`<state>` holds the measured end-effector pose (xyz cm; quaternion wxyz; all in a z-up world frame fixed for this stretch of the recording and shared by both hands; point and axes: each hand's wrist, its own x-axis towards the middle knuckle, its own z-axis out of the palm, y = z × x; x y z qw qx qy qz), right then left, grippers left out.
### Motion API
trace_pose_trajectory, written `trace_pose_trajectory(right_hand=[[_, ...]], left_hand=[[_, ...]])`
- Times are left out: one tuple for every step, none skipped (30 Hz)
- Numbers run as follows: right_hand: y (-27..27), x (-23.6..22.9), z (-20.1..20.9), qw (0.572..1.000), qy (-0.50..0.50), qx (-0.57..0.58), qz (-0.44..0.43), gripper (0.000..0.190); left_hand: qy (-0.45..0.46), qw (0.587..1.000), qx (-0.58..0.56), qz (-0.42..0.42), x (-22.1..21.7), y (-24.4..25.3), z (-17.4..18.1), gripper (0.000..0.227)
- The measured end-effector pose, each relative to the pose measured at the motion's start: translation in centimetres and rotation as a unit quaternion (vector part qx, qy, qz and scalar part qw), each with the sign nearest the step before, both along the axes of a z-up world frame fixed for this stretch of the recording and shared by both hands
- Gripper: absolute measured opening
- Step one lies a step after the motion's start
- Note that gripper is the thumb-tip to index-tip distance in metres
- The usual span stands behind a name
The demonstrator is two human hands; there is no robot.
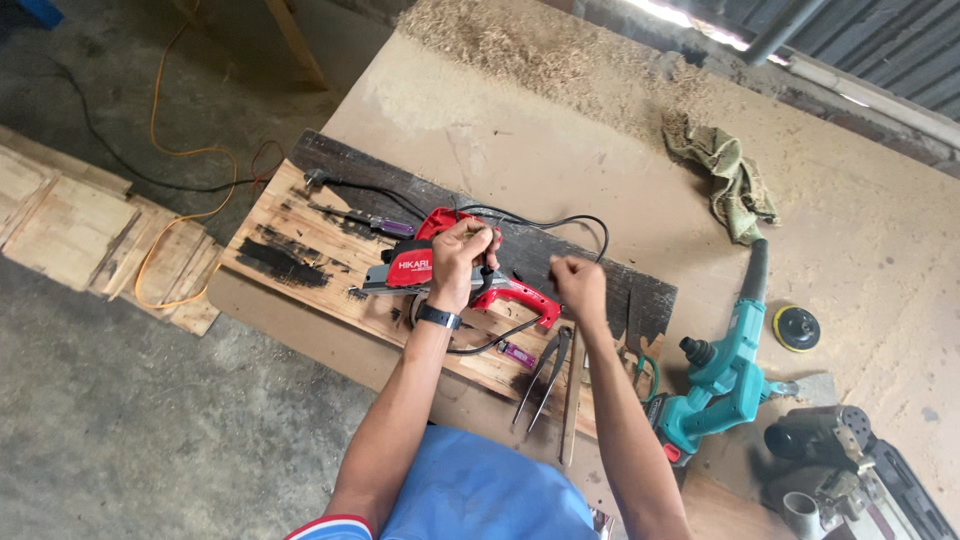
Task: The person repairs the power cord of a red Hikari jigsaw on a wooden workbench. They use scissors to strip the cord's insulation, twist the exposed wires, and secure them with electrical tape. The person also uses a screwdriver to tighten connections inside the tool's housing.
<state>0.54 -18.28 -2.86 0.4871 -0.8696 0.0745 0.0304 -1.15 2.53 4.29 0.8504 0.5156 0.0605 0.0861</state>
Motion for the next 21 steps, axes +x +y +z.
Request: trace_pose_trajectory(right_hand=[[-0.5, 0.7, -2.8, 1.000, -0.001, 0.000, -0.005, 0.027], [-0.9, 1.1, -5.7, 0.999, 0.026, -0.041, -0.011, 0.025], [-1.4, 1.5, -8.6, 0.995, 0.054, -0.082, -0.017, 0.024], [-1.0, 1.4, -7.7, 0.995, 0.054, -0.082, -0.021, 0.024], [-0.7, 1.2, -6.7, 0.996, 0.054, -0.071, -0.005, 0.017], [-0.1, 1.2, -5.7, 0.997, 0.054, -0.060, 0.015, 0.030], [0.3, 0.7, -2.6, 0.997, 0.053, -0.060, 0.014, 0.030], [0.8, 0.1, 0.4, 0.997, -0.008, 0.066, 0.039, 0.024], [1.3, -0.4, 3.4, 0.977, -0.069, 0.191, 0.063, 0.020], [1.6, -0.6, 5.2, 0.977, -0.067, 0.192, 0.063, 0.020], [1.8, -0.7, 7.0, 0.956, -0.083, 0.255, 0.119, 0.024], [1.9, -0.8, 8.9, 0.928, -0.100, 0.316, 0.172, 0.028], [1.9, -0.8, 9.3, 0.928, -0.100, 0.316, 0.171, 0.028], [1.9, -0.6, 9.8, 0.930, -0.108, 0.293, 0.193, 0.027], [1.9, -0.5, 10.2, 0.932, -0.115, 0.269, 0.214, 0.026], [1.8, -0.3, 10.2, 0.932, -0.115, 0.268, 0.214, 0.026], [1.7, -0.1, 10.2, 0.936, -0.121, 0.239, 0.226, 0.022], [1.8, 0.2, 10.1, 0.939, -0.127, 0.211, 0.238, 0.018], [1.8, 0.2, 10.2, 0.939, -0.126, 0.212, 0.239, 0.018], [1.7, 0.3, 10.2, 0.940, -0.112, 0.207, 0.248, 0.016], [1.6, 0.3, 10.3, 0.940, -0.097, 0.202, 0.257, 0.014]], left_hand=[[-0.001, 1.000, 0.000, -0.005, 0.3, -0.4, -0.5, 0.006], [-0.011, 1.000, 0.018, 0.000, 0.3, -0.7, -1.0, 0.005], [-0.021, 0.999, 0.035, 0.006, 0.3, -1.0, -1.6, 0.005], [-0.022, 0.999, 0.035, 0.003, 0.1, -1.2, -1.6, 0.005], [-0.031, 0.998, 0.057, 0.008, 0.0, -1.3, -1.5, 0.005], [-0.040, 0.996, 0.079, 0.015, -0.2, -1.4, -1.4, 0.006], [-0.041, 0.996, 0.078, 0.015, -0.5, -1.6, -0.8, 0.006], [-0.043, 0.994, 0.095, 0.019, -0.9, -1.7, -0.3, 0.005], [-0.046, 0.992, 0.111, 0.023, -1.3, -1.8, 0.1, 0.005], [-0.044, 0.992, 0.112, 0.023, -1.4, -1.9, 0.0, 0.005], [-0.039, 0.993, 0.113, 0.021, -1.6, -2.1, -0.1, 0.006], [-0.036, 0.993, 0.115, 0.017, -1.7, -2.3, -0.1, 0.007], [-0.037, 0.993, 0.115, 0.016, -2.1, -2.4, 0.6, 0.007], [-0.036, 0.991, 0.129, 0.011, -2.4, -2.5, 1.3, 0.007], [-0.034, 0.989, 0.142, 0.007, -2.7, -2.6, 2.0, 0.008], [-0.035, 0.989, 0.142, 0.007, -2.6, -2.6, 1.5, 0.008], [-0.032, 0.989, 0.145, 0.006, -2.6, -2.6, 1.0, 0.009], [-0.028, 0.988, 0.150, 0.005, -2.5, -2.4, 0.5, 0.010], [-0.028, 0.988, 0.150, 0.006, -2.7, -2.4, 0.8, 0.010], [-0.034, 0.989, 0.144, 0.001, -2.9, -2.4, 1.2, 0.010], [-0.040, 0.990, 0.138, -0.005, -3.0, -2.4, 1.6, 0.011]])
